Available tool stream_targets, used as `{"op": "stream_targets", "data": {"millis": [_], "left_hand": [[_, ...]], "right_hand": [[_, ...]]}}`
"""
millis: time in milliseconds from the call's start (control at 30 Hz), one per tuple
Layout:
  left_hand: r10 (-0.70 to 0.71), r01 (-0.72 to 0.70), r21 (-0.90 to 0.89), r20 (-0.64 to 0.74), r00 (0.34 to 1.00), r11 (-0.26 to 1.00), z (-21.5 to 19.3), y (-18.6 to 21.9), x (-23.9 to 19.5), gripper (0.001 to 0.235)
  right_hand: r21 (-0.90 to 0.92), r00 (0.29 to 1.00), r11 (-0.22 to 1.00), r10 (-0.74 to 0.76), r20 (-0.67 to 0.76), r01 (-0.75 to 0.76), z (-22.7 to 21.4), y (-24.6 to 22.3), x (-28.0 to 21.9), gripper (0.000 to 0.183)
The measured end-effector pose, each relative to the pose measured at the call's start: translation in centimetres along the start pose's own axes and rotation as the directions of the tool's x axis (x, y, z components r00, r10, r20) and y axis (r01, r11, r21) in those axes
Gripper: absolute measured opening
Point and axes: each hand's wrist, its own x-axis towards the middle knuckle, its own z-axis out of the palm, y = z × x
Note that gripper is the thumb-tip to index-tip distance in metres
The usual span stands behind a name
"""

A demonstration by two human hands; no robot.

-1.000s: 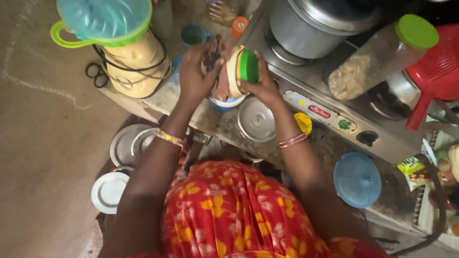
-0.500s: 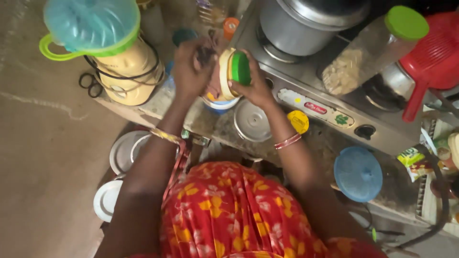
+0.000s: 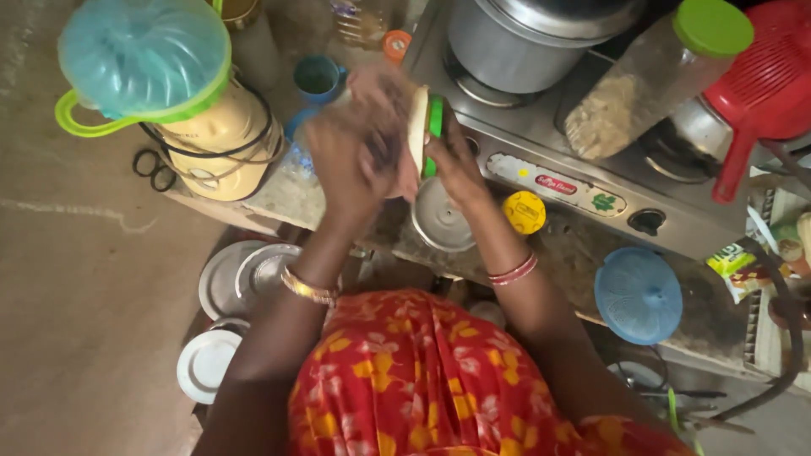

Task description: Organizing various jars, bottles, and lids on a kitchen counter.

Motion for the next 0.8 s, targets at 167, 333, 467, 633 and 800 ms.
{"op": "stream_targets", "data": {"millis": [167, 333, 467, 633, 800], "left_hand": [[0.221, -0.221, 0.066, 0.007, 0.975, 0.973, -2.1, 1.4, 1.0, 0.035], [0.06, -0.06, -0.005, -0.103, 0.993, 0.998, -2.9, -0.4, 4.2, 0.044], [-0.049, 0.042, -0.119, -0.056, 0.997, 0.992, -1.4, -1.1, 1.1, 0.05], [-0.251, 0.253, -0.377, 0.056, 0.966, 0.891, 1.0, -3.0, -2.3, 0.055], [-0.413, 0.386, -0.425, 0.031, 0.91, 0.819, 1.1, -4.6, -2.5, 0.055]], "right_hand": [[-0.147, 0.998, 0.988, 0.038, -0.045, -0.044, 0.3, -2.7, -0.5, 0.083], [-0.57, 0.917, 0.723, -0.359, 0.174, 0.391, 1.4, -6.1, -0.6, 0.087], [-0.829, 0.994, 0.557, -0.105, -0.013, 0.048, 4.8, -10.5, -1.1, 0.093], [-0.947, 0.999, 0.319, 0.004, -0.035, -0.035, 4.0, -6.5, 0.6, 0.1], [-0.6, 0.911, 0.725, -0.093, 0.401, 0.338, -3.2, 1.8, 5.6, 0.068]]}}
